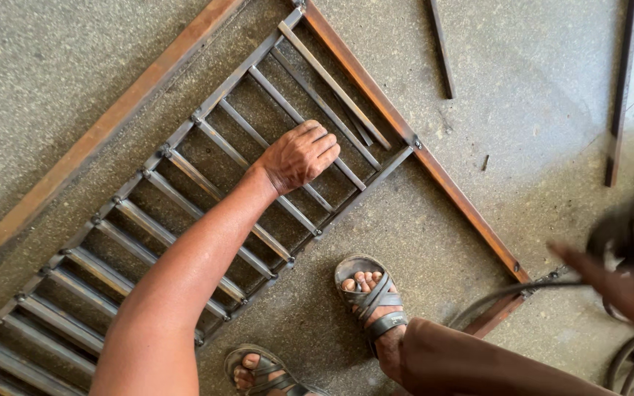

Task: The person uses a welding tool to fuse metal bars together into a gate-like frame. The person aligns each bar by hand and applies the welder to several joints, creating sparks.

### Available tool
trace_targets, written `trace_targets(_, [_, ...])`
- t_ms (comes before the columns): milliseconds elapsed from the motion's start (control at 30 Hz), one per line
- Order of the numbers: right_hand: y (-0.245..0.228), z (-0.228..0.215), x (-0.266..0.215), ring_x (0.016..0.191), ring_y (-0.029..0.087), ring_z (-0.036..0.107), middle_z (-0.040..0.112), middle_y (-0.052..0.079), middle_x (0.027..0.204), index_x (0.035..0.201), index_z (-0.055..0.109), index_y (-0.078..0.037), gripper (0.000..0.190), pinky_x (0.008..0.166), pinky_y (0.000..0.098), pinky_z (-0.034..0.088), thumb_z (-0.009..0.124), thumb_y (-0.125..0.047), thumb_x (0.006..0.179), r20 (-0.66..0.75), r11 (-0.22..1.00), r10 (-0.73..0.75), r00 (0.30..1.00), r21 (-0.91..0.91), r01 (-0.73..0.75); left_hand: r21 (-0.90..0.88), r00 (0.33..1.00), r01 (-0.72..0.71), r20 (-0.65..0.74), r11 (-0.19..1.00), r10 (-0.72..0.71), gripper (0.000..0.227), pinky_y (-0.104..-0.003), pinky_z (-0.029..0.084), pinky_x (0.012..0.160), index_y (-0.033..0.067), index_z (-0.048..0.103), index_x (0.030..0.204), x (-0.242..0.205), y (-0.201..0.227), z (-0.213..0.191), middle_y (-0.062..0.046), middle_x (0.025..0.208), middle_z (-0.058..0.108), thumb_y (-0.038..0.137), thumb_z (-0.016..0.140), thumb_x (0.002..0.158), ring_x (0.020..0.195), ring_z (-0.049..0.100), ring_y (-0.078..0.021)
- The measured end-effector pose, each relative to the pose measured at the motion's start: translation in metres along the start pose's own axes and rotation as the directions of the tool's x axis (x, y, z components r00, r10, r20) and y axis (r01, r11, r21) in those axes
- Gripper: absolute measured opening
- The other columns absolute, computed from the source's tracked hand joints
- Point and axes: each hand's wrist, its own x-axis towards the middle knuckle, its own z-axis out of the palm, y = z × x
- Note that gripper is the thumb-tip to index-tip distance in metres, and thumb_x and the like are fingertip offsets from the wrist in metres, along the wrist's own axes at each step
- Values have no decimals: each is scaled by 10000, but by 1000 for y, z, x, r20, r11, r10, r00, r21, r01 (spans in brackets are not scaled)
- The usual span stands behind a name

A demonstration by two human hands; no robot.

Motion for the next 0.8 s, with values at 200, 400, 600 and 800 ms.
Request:
trace_targets(200, [-46, 7, -95, 785, 186, 693, 651, 116, 855, 1439, 400, 78, 965, 697, 301, 559, 896, -162, 647, -225, 944, 37, 974, 328, 40, 35, 1000, -1, -26, 999, 2, 177, -354, 523, 1104, 81, 743, 1134, -3, -2, 10, -80, 1193, 744, 66, 642, 990, 1114, 695, -217])
trace_targets(400, [-56, 5, -99, 787, 203, 703, 646, 143, 892, 1443, 442, 66, 994, 717, 305, 581, 927, -93, 591, -192, 945, 111, 975, 324, -44, 41, 998, -11, -56, 999, 13, 178, -361, 531, 1088, 85, 752, 1112, -2, -4, 10, -88, 1177, 748, 71, 653, 965, 1110, 701, -230])
trace_targets(600, [-59, 6, -102, 842, 228, 702, 658, 167, 931, 1415, 467, 71, 964, 675, 312, 572, 920, -95, 581, -239, 956, 62, 969, 294, 11, 28, 999, 1, -32, 1000, 0, 164, -359, 531, 1096, 70, 748, 1120, -3, -1, 10, -93, 1179, 740, 57, 660, 982, 1102, 700, -226])
trace_targets(800, [-60, 9, -96, 795, 219, 716, 676, 161, 919, 1412, 496, 34, 967, 707, 333, 580, 929, -100, 558, -194, 962, 55, 979, 274, 0, 25, 998, 0, -57, 1000, 2, 173, -365, 523, 1087, 70, 744, 1106, -1, -1, 4, -88, 1155, 739, 69, 648, 963, 1097, 694, -229])
